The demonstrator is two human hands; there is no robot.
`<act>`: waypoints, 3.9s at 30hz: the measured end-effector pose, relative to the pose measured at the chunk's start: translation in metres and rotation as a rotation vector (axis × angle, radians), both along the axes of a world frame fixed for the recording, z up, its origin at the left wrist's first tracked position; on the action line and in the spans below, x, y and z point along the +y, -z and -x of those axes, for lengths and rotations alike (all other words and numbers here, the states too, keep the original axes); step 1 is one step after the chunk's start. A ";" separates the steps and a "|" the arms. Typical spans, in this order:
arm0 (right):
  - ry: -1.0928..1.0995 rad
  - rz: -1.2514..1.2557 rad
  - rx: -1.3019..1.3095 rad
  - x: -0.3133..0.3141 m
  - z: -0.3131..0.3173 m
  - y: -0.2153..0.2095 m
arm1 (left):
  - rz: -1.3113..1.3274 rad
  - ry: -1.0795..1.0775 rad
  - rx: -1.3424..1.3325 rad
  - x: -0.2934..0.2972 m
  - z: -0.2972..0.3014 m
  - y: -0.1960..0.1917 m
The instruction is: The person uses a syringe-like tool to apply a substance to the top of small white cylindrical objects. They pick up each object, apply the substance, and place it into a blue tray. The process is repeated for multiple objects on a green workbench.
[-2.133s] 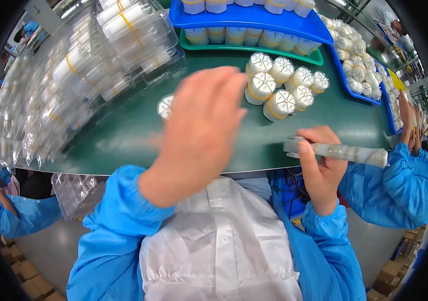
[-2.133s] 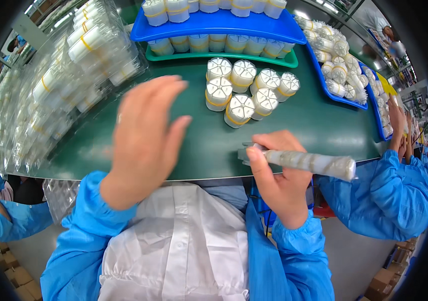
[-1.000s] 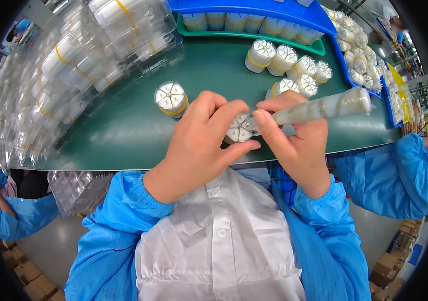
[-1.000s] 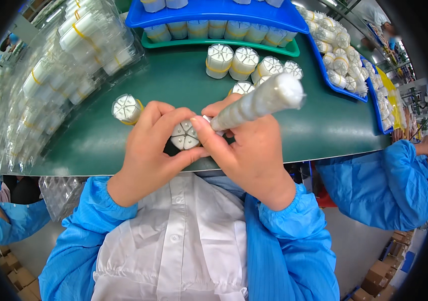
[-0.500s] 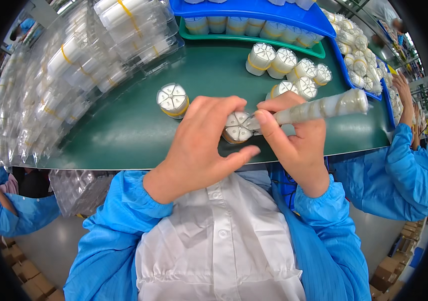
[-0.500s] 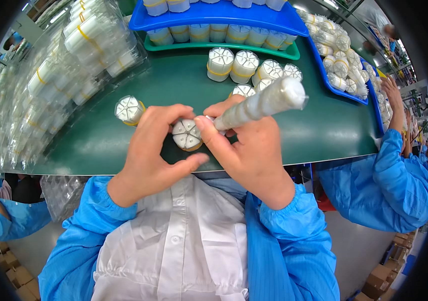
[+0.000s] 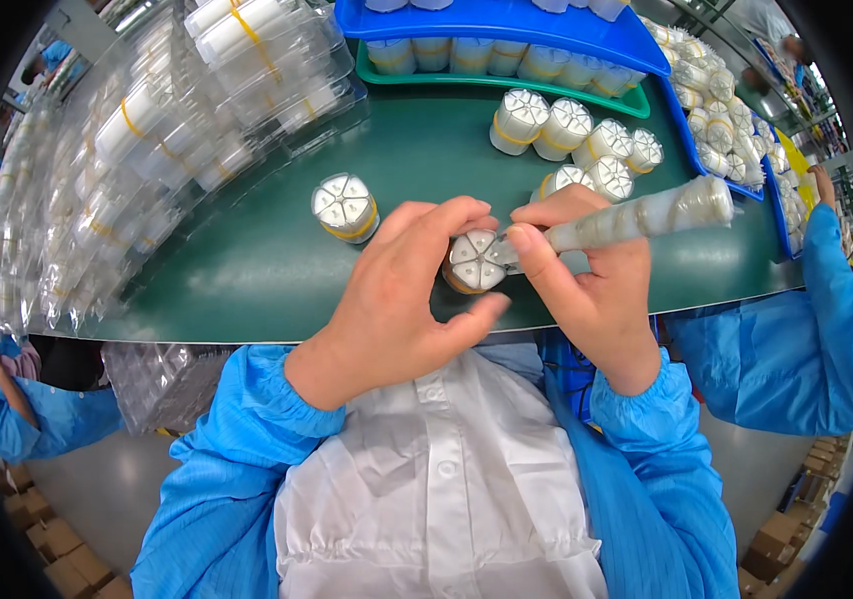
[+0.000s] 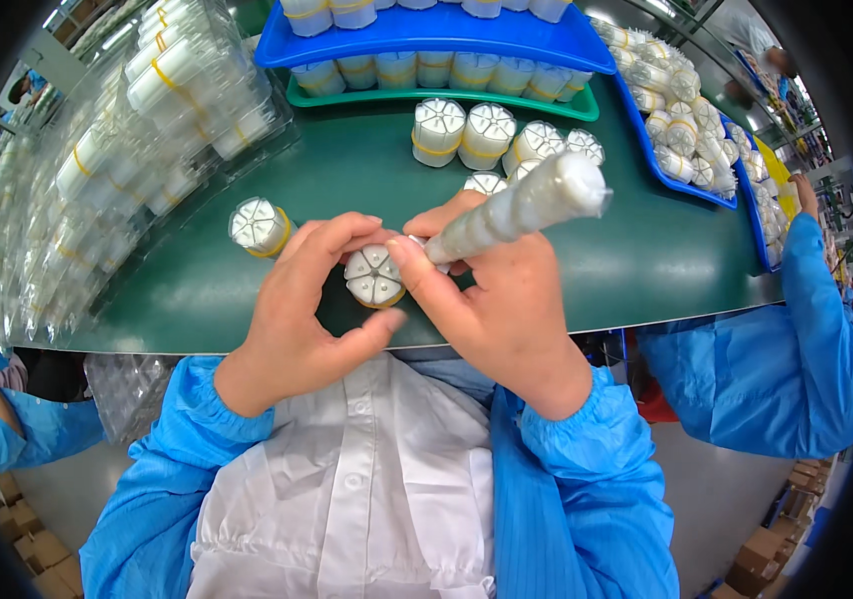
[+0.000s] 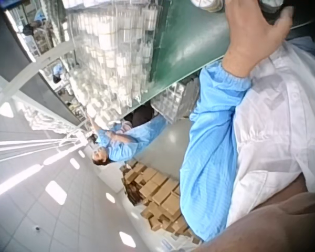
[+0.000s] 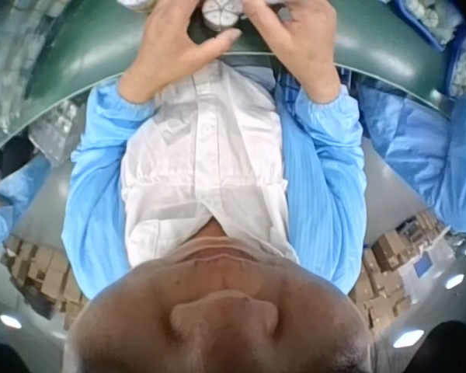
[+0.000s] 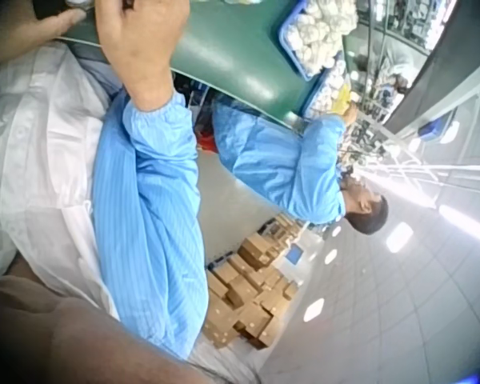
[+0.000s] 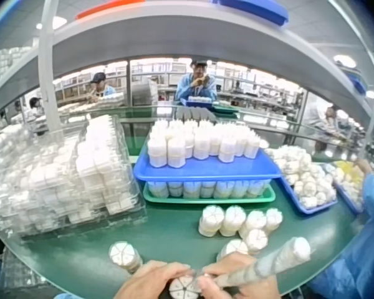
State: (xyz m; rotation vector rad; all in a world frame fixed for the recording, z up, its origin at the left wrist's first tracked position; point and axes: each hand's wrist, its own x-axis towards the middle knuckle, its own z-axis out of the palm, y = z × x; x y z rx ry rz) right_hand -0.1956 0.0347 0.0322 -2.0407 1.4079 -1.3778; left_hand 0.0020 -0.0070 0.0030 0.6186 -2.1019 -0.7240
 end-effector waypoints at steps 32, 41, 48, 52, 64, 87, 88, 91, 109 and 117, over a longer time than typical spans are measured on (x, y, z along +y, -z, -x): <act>0.012 -0.068 -0.039 -0.003 -0.004 -0.006 | -0.095 0.027 -0.001 0.000 -0.003 -0.001; 0.119 0.062 -0.043 0.010 0.003 -0.004 | 0.050 -0.062 -0.080 0.015 -0.022 -0.008; 0.073 -0.021 -0.024 0.020 -0.009 0.007 | 0.089 -0.477 -0.161 0.015 -0.078 -0.017; 0.045 -0.005 0.029 0.018 -0.014 0.009 | 0.236 -0.534 -0.330 -0.001 -0.067 -0.032; 0.052 -0.018 0.051 0.023 -0.010 0.007 | 0.224 -0.394 -0.360 -0.014 -0.090 -0.094; 0.090 -0.047 0.052 0.028 0.001 0.007 | 0.443 -0.835 -1.041 -0.287 -0.164 -0.190; 0.082 -0.043 0.041 0.029 0.001 0.007 | 0.461 -0.833 -0.966 -0.282 -0.170 -0.194; 0.057 -0.014 0.035 0.030 0.002 0.003 | 0.458 -0.774 -0.682 -0.229 -0.165 -0.210; 0.398 0.084 -0.125 0.033 0.053 -0.007 | 0.156 0.043 -0.136 -0.036 0.079 -0.007; 0.234 0.091 -0.071 0.022 0.032 0.005 | 0.006 -0.004 -0.144 -0.002 0.028 -0.012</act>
